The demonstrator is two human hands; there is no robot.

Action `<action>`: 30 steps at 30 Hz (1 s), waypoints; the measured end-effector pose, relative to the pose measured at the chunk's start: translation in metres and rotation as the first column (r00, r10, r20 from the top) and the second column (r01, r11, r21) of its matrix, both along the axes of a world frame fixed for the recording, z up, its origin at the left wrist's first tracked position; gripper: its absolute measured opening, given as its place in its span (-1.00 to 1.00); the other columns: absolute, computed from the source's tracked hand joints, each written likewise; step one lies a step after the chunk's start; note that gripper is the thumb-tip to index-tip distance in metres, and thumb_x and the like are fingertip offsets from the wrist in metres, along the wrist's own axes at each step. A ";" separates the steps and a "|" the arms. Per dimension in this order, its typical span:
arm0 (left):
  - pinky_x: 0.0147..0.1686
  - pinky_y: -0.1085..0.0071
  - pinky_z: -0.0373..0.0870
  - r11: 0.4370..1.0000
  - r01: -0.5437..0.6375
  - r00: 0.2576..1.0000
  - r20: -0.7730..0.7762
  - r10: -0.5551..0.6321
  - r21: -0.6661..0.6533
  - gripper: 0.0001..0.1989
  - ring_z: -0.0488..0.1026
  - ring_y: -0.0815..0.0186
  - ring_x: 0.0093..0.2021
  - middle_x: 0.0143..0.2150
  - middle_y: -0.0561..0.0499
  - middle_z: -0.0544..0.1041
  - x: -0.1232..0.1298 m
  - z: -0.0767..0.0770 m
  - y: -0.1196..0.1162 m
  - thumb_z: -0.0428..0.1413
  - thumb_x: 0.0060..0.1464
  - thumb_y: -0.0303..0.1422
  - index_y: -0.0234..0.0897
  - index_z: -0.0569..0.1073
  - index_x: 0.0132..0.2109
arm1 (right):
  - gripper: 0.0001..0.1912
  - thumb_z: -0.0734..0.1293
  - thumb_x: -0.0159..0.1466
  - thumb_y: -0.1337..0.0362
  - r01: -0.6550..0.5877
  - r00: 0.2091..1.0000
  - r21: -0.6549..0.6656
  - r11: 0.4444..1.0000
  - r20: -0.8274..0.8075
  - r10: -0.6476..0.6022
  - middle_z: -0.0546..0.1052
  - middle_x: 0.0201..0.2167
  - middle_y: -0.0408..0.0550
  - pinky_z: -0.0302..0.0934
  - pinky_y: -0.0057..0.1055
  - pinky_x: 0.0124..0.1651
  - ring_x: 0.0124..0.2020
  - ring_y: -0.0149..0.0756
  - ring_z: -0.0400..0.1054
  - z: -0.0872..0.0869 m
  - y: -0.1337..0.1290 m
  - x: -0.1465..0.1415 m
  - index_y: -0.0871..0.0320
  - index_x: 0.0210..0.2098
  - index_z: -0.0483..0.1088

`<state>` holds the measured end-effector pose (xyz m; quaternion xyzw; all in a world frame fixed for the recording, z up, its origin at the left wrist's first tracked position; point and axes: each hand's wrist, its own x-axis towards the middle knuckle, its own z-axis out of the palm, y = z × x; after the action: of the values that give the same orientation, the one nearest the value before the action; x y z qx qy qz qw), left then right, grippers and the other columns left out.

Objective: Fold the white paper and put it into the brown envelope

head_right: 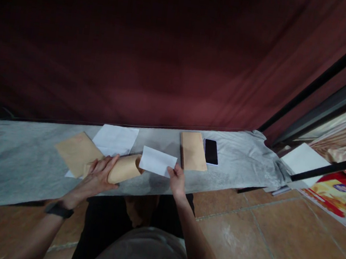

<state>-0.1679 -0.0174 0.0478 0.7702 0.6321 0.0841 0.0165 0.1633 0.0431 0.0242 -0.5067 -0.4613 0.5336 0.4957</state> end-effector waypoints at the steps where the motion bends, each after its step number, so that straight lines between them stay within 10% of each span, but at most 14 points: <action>1: 0.31 -0.15 -0.08 1.000 0.000 1.000 -0.009 0.000 0.009 0.14 0.13 -0.16 0.35 0.32 -0.30 0.21 0.002 0.002 0.000 0.26 -0.10 -0.16 -0.21 -0.22 0.47 | -0.70 0.31 0.16 0.08 -0.011 0.998 0.013 1.000 0.067 0.010 0.60 -0.24 -0.01 0.33 -0.23 -0.08 -0.19 -0.12 0.45 0.000 -0.001 -0.001 0.11 -0.20 0.45; 16: 0.31 -0.15 -0.11 0.993 0.008 1.000 -0.005 -0.008 0.117 0.12 0.15 -0.18 0.33 0.27 -0.34 0.27 0.006 -0.003 0.006 0.25 -0.05 -0.12 -0.29 -0.21 0.47 | -0.82 0.24 0.25 0.31 -0.209 0.816 0.089 0.974 0.565 0.123 0.57 -0.42 -0.12 0.24 -0.44 -0.28 -0.40 -0.29 0.41 0.016 0.005 0.019 0.09 -0.28 0.50; 30: 0.32 -0.12 -0.08 0.997 0.079 0.993 0.090 -0.078 -0.004 0.20 0.09 -0.19 0.36 0.33 -0.30 0.19 0.016 0.003 0.012 0.31 -0.16 -0.09 -0.20 -0.20 0.47 | -0.82 0.28 0.24 0.20 -0.176 0.883 0.009 0.984 0.444 0.154 0.47 -0.56 -0.18 0.15 -0.49 -0.43 -0.48 -0.33 0.34 -0.001 0.006 0.020 0.11 -0.44 0.44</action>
<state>-0.1515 -0.0051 0.0504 0.7898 0.6002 0.1158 0.0511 0.1834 0.0493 0.0234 -0.5609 -0.6160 0.4337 0.3433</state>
